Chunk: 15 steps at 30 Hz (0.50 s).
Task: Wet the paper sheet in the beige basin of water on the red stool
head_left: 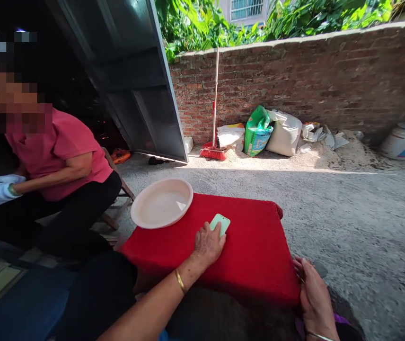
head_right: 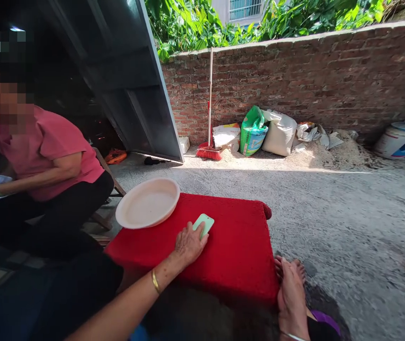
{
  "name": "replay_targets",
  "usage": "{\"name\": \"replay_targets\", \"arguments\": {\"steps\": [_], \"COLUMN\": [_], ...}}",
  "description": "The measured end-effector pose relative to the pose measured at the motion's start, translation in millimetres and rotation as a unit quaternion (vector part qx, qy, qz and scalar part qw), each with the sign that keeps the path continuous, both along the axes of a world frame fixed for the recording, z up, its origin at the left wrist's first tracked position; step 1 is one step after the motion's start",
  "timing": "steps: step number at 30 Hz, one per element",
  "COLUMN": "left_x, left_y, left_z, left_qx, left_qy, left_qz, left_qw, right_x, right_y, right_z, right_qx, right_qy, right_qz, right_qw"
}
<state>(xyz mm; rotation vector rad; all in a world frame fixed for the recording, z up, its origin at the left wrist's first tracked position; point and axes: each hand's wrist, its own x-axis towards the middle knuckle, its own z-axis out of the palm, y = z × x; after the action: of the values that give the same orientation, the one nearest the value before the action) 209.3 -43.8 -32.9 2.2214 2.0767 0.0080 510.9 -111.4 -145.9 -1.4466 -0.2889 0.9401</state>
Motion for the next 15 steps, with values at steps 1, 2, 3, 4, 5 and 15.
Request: {"name": "replay_targets", "arguments": {"steps": [1, 2, 3, 4, 5, 15], "left_x": [28, 57, 85, 111, 133, 25], "left_y": [-5, -11, -16, -21, -25, 26], "left_z": [-2.9, -6.6, -10.9, -15.4, -19.6, -16.2], "left_qx": [-0.001, -0.008, -0.009, -0.011, -0.005, -0.016], "left_qy": [-0.019, -0.037, -0.054, -0.071, -0.087, -0.002], "left_qz": [-0.044, -0.089, -0.13, -0.169, -0.202, -0.01], "left_qw": [0.999, 0.995, 0.99, 0.983, 0.976, 1.0], "right_x": [0, 1, 1, 1, 2, 0], "right_y": [0, -1, -1, -2, -2, 2], "right_z": [0, 1, 1, 1, 1, -9], "right_qx": [0.0, -0.001, 0.0, 0.001, 0.003, 0.014], "right_qy": [-0.001, -0.002, -0.004, -0.006, -0.008, 0.018], "right_qz": [0.002, 0.005, 0.008, 0.011, 0.013, -0.026], "right_qw": [1.0, 1.0, 1.0, 1.0, 1.0, 0.999]}}
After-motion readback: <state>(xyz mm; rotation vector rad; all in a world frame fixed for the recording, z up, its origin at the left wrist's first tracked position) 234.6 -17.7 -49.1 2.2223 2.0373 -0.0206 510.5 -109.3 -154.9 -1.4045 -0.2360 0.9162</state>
